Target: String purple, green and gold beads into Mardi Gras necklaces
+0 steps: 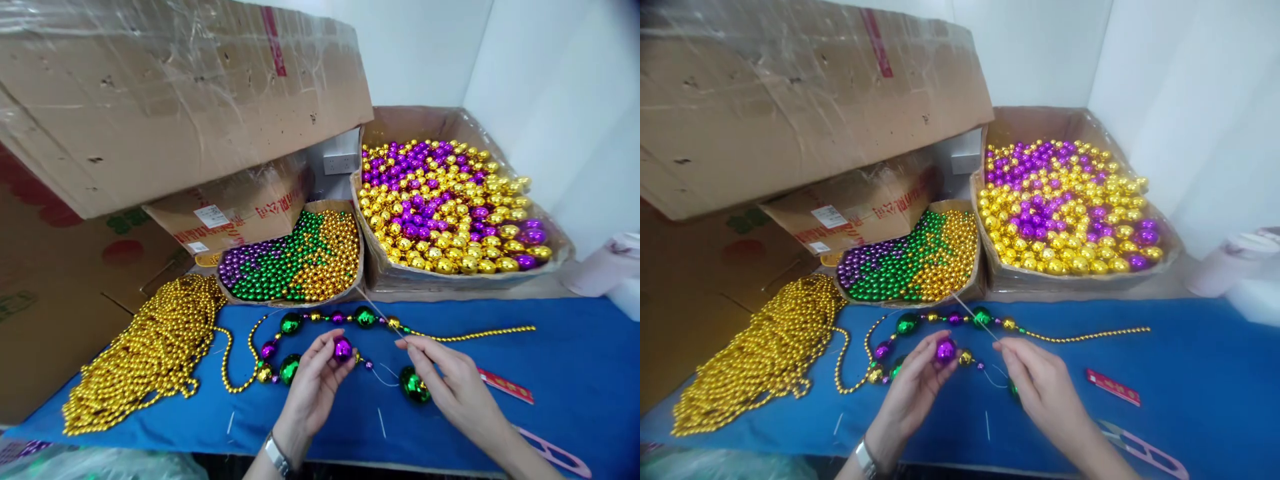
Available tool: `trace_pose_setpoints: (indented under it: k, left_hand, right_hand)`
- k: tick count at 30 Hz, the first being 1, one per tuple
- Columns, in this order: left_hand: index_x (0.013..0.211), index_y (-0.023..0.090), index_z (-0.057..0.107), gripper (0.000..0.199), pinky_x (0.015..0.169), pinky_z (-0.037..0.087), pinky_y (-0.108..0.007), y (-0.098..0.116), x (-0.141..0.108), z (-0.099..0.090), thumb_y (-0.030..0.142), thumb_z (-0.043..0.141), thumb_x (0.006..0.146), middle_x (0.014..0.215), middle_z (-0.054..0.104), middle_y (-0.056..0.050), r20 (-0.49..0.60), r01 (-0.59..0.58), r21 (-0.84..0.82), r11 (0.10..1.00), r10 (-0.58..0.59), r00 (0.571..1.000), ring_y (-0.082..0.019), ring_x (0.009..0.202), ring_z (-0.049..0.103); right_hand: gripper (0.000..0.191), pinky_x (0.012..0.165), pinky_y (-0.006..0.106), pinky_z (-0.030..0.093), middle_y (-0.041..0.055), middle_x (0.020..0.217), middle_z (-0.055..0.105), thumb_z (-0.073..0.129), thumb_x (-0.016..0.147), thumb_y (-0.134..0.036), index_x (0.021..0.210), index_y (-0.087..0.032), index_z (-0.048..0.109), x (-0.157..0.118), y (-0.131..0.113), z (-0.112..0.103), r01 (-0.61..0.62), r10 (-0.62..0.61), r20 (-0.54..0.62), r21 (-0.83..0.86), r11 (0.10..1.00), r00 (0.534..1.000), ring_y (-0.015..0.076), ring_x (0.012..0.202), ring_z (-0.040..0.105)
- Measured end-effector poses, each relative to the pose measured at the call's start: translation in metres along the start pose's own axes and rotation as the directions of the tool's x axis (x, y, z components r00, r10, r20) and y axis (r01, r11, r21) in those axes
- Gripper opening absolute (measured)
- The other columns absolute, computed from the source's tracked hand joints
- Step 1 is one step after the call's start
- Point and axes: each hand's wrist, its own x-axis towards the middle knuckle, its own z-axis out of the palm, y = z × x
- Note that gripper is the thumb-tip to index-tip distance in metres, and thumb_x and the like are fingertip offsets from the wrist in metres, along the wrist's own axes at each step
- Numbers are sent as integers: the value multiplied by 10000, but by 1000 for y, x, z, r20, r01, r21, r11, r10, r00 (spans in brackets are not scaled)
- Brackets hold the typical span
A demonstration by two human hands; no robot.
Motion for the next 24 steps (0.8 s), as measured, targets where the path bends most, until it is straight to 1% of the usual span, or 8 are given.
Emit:
trace_pose_setpoints:
  k: [3,5,7,12,15,18,20,24]
  left_hand:
    - [1006,149,634,211,830,528,-311,3,2,4,237,619,814,965,656,-63,-5,-30,-50,998,30,1000,-225,944,638]
    - [1007,149,625,204,848,520,-314,6,4,5,232,609,822,976,658,-70,8,-53,-65,997,53,999,-230,962,634]
    - [1011,148,618,197,862,513,-316,10,5,4,227,597,832,977,661,-76,15,-73,-70,995,74,997,-223,964,633]
    - [1018,153,614,205,863,513,-325,17,4,4,224,606,827,960,666,-76,-15,-106,-50,993,105,994,-192,928,637]
    - [1023,159,614,215,841,523,-328,20,3,6,225,617,818,955,664,-73,-13,-105,-38,994,105,994,-196,920,640]
    - [1022,167,612,213,825,529,-328,21,5,10,225,616,818,962,661,-67,7,-108,-21,994,108,994,-201,924,640]
    - [1020,170,612,213,820,531,-323,22,8,12,228,620,815,969,661,-63,13,-116,-19,993,116,993,-204,929,640]
    - [1016,168,623,238,813,535,-303,24,10,14,231,651,789,988,663,-62,9,-137,-32,990,137,991,-212,954,637]
  right_hand:
    - [187,835,218,458,13,1019,685,444,933,-216,1050,-249,586,-3,-2,4,71,-71,39,-5,997,997,128,941,632]
    - [183,813,229,471,17,996,688,449,928,-201,1042,-246,585,-7,-1,6,92,-91,51,-18,996,995,132,917,640]
    - [190,792,246,482,19,976,690,446,926,-192,1047,-246,582,-12,3,9,106,-103,65,-38,994,993,142,898,644]
    - [216,754,291,501,39,923,684,433,921,-176,1063,-234,586,-21,12,14,162,-151,114,-101,982,982,169,843,652]
    - [217,750,295,506,50,929,686,433,920,-176,1069,-222,584,-22,13,14,169,-160,77,-119,978,984,175,845,654]
    - [218,744,285,508,46,915,688,424,923,-181,1059,-221,590,-19,9,11,149,-144,43,-116,982,989,169,833,655]
    - [222,735,280,509,45,897,685,408,926,-181,1025,-219,603,-18,6,10,135,-127,70,-122,983,989,167,809,654]
    - [246,730,295,511,49,804,663,387,925,-173,1008,-204,616,-20,7,12,153,-134,115,-170,974,984,184,797,651]
